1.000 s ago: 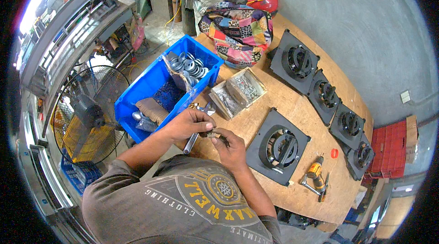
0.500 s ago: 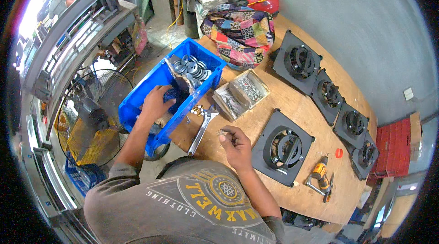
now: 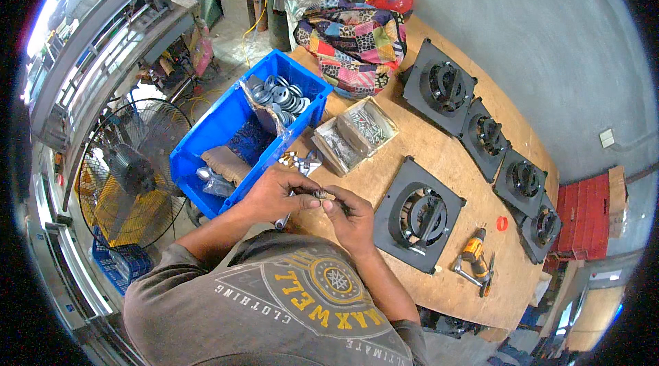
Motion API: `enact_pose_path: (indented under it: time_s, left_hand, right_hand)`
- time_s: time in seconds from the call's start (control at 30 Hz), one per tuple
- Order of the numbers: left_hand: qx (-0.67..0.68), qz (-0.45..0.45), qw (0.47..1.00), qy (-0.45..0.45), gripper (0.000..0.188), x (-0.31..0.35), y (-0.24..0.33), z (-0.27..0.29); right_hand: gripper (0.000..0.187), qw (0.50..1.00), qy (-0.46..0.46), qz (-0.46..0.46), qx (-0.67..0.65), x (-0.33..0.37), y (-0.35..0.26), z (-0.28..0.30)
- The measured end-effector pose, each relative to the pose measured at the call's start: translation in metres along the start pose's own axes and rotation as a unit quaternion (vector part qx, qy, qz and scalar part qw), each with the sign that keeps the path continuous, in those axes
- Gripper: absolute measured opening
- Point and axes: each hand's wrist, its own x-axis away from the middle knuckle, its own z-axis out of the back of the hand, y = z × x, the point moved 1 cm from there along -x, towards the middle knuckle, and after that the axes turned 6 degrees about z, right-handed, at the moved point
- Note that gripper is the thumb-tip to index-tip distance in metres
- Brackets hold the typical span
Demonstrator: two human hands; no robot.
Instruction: The person assembles small fan units on a wooden workbench. They place a fan into a square housing, insert a white ring and a metal pin, and secure the assembly with a screwdriver. The person repeats this process for multiple units, moving completed units aside and retrieving new parts from a blue bin.
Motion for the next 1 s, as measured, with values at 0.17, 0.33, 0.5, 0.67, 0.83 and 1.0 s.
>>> enact_pose_path:
  time_s: [0.17, 0.33, 0.5, 0.67, 0.83, 1.0]
  left_hand:
    - [0.004, 0.013, 1.0, 0.002, 0.03, 0.001, -0.002, 0.001]
    - [0.126, 0.122, 0.983, -0.056, 0.023, 0.0, -0.01, 0.0]
    - [0.2, 0.059, 0.977, -0.032, 0.022, -0.003, -0.009, -0.001]
    - [0.225, 0.052, 0.972, -0.039, 0.017, -0.008, -0.005, -0.002]
    - [0.36, 0.09, 0.923, -0.106, 0.016, -0.014, -0.01, 0.005]
    - [0.359, 0.088, 0.926, -0.073, 0.016, -0.016, -0.013, 0.003]
  right_hand:
    - [0.022, 0.992, 0.01, 0.052, 0.113, 0.0, -0.002, -0.001]
    - [0.02, 0.979, 0.008, 0.099, 0.177, 0.0, -0.011, 0.0]
    - [0.019, 0.97, 0.023, 0.136, 0.198, -0.005, -0.018, -0.003]
    - [0.02, 0.962, 0.031, 0.151, 0.224, -0.014, -0.023, -0.005]
    - [0.017, 0.924, -0.025, 0.193, 0.33, -0.021, -0.026, 0.004]
    - [0.018, 0.916, -0.043, 0.2, 0.344, -0.024, -0.024, 0.007]
